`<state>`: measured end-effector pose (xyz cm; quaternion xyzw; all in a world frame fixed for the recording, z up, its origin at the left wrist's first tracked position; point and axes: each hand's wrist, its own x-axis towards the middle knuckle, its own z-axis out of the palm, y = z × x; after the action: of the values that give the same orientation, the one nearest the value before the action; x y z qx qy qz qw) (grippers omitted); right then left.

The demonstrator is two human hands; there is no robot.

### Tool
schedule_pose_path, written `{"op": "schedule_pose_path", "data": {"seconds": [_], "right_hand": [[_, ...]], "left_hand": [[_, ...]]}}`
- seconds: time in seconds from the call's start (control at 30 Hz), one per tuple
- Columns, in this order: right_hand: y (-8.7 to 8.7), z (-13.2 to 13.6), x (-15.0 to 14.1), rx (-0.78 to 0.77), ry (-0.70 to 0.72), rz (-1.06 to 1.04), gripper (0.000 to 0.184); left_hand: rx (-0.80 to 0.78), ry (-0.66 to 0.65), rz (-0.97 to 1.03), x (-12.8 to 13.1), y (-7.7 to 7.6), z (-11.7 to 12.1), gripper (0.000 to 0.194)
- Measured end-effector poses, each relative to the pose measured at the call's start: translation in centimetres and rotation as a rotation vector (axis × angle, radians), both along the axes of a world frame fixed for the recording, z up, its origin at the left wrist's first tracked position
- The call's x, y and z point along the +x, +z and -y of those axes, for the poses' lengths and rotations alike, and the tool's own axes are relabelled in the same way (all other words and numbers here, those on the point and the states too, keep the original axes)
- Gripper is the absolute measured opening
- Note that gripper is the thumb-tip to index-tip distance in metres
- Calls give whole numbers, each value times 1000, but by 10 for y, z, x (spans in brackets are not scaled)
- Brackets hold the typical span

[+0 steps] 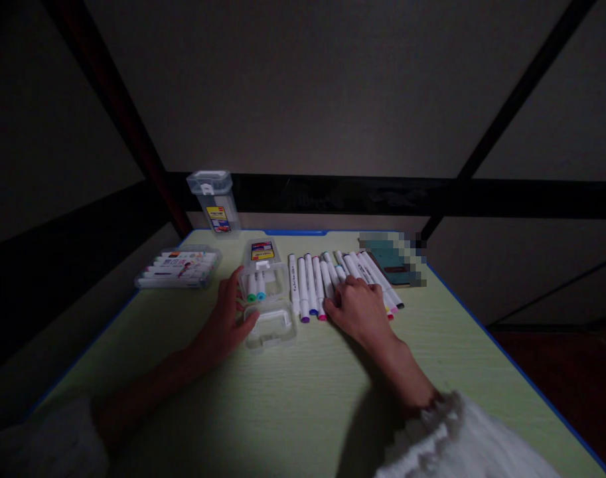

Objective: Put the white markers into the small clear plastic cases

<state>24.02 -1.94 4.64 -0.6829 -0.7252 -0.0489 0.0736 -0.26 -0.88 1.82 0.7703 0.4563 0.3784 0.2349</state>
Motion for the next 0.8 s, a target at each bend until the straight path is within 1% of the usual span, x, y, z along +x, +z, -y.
{"op": "schedule_pose_path", "data": {"seconds": [0.5,0.8], "right_hand": [[-1,-1,-2,-17,-5,-93,24],[-4,-1,-1,11,3,-76,23]], "left_hand": [[-5,3,-5,0,-1,-1,77],[-9,5,-4,0,0,-1,78]]}}
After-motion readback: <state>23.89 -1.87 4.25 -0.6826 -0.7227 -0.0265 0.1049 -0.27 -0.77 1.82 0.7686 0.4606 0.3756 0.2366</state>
